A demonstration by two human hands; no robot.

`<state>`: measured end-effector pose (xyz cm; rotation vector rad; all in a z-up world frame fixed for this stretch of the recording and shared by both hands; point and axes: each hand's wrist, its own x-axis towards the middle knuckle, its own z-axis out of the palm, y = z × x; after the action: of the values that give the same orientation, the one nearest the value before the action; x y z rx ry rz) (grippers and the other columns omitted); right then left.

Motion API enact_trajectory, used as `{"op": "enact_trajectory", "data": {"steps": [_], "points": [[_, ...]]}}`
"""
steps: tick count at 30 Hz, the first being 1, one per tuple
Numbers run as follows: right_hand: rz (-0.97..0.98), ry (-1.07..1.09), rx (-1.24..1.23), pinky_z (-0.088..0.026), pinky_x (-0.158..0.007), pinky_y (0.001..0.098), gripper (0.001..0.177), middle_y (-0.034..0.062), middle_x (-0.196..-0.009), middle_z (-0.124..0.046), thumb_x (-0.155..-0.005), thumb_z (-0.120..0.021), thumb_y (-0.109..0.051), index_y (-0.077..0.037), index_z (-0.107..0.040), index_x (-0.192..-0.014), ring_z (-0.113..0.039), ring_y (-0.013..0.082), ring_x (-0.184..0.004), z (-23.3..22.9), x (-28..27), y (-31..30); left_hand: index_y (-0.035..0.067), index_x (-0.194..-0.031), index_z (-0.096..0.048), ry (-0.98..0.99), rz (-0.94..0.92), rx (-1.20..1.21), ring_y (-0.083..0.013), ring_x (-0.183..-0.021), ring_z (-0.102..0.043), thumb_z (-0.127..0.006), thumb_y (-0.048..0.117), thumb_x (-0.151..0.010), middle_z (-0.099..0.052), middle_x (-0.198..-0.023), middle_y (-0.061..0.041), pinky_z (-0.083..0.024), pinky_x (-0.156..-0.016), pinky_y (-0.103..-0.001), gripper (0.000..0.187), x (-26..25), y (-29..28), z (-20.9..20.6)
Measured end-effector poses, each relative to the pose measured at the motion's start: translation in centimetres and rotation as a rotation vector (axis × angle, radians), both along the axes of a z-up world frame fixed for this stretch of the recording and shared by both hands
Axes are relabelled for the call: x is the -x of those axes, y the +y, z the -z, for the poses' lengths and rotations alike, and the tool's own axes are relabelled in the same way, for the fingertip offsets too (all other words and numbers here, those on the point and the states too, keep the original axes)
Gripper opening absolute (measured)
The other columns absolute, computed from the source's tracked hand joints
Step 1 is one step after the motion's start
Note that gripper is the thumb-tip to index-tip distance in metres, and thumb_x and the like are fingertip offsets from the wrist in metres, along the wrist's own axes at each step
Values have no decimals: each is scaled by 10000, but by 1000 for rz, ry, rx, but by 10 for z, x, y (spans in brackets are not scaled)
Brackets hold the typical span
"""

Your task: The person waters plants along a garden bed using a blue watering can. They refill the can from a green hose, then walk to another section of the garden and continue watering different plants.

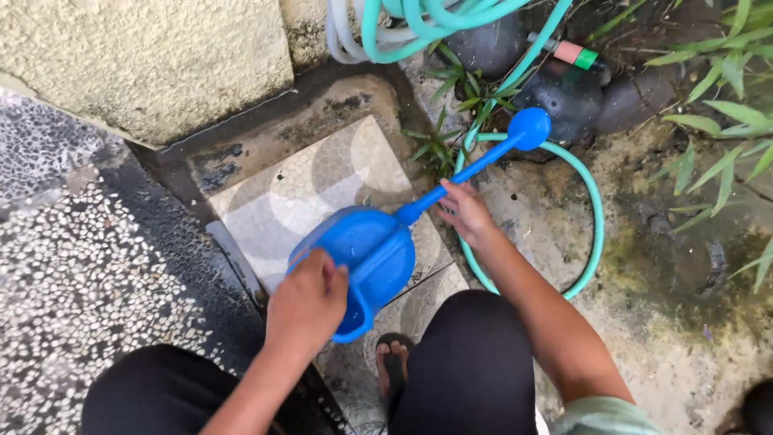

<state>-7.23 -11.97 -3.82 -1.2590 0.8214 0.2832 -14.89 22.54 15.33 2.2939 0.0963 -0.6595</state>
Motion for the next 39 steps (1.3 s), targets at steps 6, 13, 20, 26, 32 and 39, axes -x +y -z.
{"op": "enact_trajectory", "data": {"steps": [6,13,20,26,32,39], "points": [[181,-282,-331,-593,-979,548,202,69,-665,-642,-985,-658,-140,-133,-575,-801,-684,263,-696,25,-28,30,135,-1208,-599,-278,273,-170,-403,-1028,-623,-638,468,-1000,-652,-1102,-135,-527,-846,-561,394,61,21,64],[287,-252,-221,-446,-507,364,453,-10,-537,-347,-1018,-645,-414,-197,-425,-687,-361,151,-456,25,-35,45,169,-985,-802,-157,691,-497,-318,-1225,-501,-520,611,-1032,-676,-1185,-35,-457,-937,-524,526,63,22,90],[354,-286,-251,-398,-450,349,465,-9,-508,-337,-1052,-612,-376,-189,-429,-668,-327,140,-418,12,-38,51,217,-1006,-813,-145,751,-505,-291,-1204,-502,-459,637,-1059,-742,-1060,-19,-406,-970,-503,552,56,23,85],[344,-344,-261,-367,-438,344,469,-12,-493,-344,-1051,-619,-339,-189,-431,-649,-325,135,-396,8,-42,51,200,-956,-816,-139,727,-492,-267,-1202,-496,-474,627,-1055,-735,-1038,-1,-394,-996,-492,556,55,23,84],[236,-395,-301,-361,-468,348,491,-15,-483,-327,-1067,-583,-293,-181,-416,-620,-310,133,-398,13,-42,45,202,-1011,-809,-168,737,-506,-270,-1194,-506,-472,607,-1058,-728,-1048,-1,-407,-983,-499,529,58,26,88],[275,-378,-305,-369,-488,356,468,-3,-493,-310,-1045,-595,-269,-175,-412,-624,-298,145,-417,16,-42,43,226,-992,-798,-194,746,-526,-263,-1179,-502,-444,611,-1066,-714,-1096,5,-409,-943,-475,528,61,23,90]]}}
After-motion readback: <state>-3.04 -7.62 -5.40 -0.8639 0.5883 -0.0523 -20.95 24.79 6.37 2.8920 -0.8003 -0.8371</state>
